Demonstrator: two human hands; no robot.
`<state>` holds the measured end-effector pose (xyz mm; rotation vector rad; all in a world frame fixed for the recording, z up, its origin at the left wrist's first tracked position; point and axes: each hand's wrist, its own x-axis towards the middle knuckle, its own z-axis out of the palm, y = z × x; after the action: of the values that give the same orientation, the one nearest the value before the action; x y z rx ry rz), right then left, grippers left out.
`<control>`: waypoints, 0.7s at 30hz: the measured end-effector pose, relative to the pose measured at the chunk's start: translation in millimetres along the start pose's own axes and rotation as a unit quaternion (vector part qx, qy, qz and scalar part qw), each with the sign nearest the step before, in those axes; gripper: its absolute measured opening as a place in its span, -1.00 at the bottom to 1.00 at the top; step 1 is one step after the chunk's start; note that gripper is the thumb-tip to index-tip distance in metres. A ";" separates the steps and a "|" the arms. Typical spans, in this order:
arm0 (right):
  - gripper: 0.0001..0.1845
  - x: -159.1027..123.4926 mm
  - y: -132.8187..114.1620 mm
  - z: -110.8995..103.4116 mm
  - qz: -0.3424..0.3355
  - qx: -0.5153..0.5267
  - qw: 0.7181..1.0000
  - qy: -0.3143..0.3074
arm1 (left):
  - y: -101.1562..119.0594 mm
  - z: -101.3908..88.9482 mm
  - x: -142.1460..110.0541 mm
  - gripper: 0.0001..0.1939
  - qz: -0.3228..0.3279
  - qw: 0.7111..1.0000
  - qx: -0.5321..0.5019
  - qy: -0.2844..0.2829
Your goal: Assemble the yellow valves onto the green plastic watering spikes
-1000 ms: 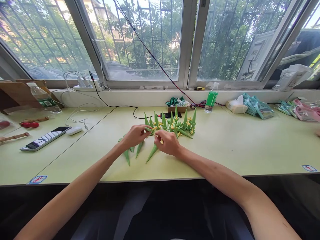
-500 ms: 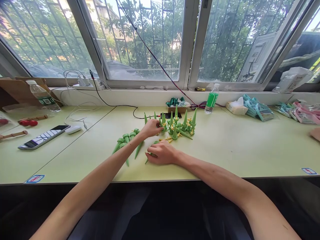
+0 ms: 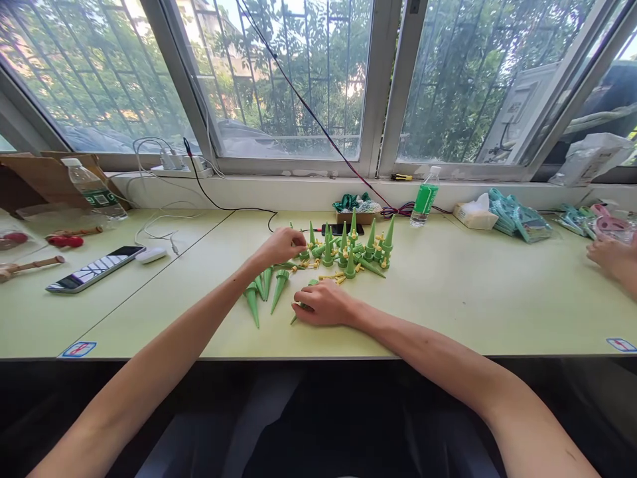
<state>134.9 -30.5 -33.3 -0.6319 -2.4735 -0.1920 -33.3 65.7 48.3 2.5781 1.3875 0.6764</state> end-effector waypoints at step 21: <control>-0.80 4.5 0.8 -5.6 0.133 -0.007 0.990 -0.053 | -60.8 -6.5 -24.2 -0.71 -0.050 0.993 0.057 -0.095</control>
<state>134.8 -29.5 -26.2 -0.9917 -2.4589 -0.0733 -93.8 79.8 26.6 2.5560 1.5211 0.3361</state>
